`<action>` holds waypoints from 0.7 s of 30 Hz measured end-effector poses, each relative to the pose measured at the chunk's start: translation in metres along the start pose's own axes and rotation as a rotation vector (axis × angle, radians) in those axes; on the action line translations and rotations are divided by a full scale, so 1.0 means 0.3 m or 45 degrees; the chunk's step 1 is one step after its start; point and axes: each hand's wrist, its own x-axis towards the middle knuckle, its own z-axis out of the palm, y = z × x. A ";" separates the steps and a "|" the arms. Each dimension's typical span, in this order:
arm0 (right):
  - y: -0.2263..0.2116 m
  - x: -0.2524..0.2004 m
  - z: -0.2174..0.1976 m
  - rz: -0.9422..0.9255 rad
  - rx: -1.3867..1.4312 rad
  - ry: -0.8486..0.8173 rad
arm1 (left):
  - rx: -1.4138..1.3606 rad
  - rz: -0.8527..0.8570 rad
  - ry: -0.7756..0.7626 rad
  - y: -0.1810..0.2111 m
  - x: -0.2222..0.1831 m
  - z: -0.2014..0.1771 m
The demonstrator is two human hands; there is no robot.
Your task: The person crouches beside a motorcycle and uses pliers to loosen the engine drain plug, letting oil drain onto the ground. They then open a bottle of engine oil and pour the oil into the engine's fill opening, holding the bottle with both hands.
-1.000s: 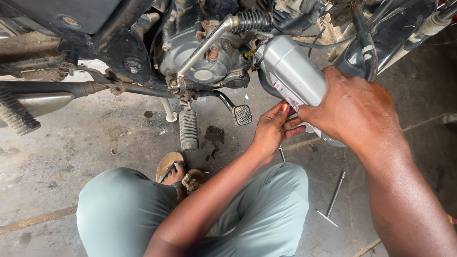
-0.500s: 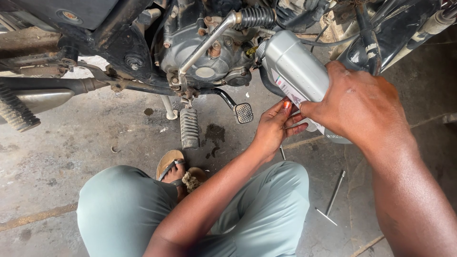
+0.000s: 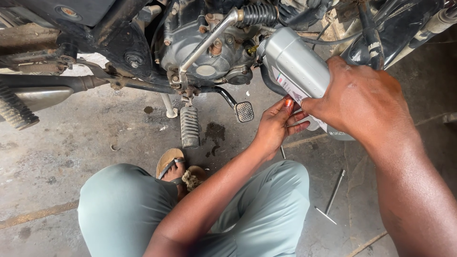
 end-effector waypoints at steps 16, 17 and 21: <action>0.002 0.004 -0.002 -0.069 -0.101 0.040 | -0.050 0.033 -0.047 -0.024 0.024 -0.015; 0.005 0.007 0.001 -0.070 -0.102 0.039 | -0.051 0.033 -0.046 -0.023 0.025 -0.015; 0.007 0.014 -0.001 -0.105 -0.087 0.087 | -0.071 0.028 -0.052 -0.016 0.024 -0.011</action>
